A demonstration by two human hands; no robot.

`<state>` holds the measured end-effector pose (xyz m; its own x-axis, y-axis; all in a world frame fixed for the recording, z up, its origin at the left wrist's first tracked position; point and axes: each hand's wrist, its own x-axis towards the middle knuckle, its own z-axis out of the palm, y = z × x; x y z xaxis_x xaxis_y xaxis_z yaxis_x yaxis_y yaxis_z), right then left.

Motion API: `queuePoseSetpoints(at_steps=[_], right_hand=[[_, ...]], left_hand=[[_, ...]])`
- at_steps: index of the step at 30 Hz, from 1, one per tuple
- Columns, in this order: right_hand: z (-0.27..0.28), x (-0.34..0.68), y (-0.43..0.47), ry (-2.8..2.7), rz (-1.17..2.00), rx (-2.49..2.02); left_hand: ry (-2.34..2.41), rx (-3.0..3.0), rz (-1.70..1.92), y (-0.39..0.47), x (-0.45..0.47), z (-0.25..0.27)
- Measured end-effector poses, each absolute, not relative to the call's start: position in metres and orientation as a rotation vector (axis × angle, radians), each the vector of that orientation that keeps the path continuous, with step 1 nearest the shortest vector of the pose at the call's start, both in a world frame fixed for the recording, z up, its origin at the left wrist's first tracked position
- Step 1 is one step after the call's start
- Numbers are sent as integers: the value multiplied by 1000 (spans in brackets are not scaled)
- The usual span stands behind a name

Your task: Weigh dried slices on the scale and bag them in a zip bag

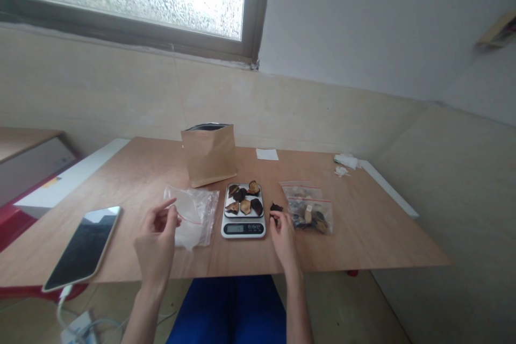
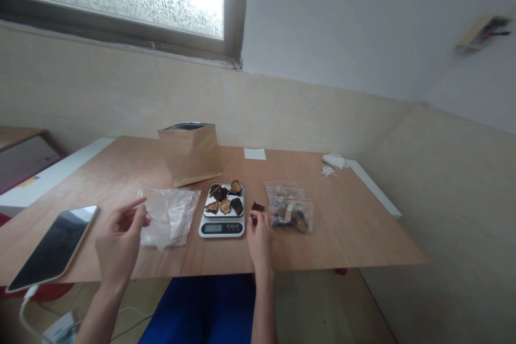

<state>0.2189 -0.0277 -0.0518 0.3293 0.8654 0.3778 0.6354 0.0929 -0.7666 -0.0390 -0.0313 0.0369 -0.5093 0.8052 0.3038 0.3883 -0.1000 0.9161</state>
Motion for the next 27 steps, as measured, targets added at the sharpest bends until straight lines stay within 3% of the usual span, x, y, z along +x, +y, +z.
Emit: queuePoseSetpoints(at_steps=[20, 27], right_hand=[[-87, 226, -27, -1374, 336, -1632], [-86, 228, -29, -1370, 335, -1605]], left_hand=[[1857, 1446, 1390, -36, -41, 18], [1934, 1559, 1288, -22, -47, 45]])
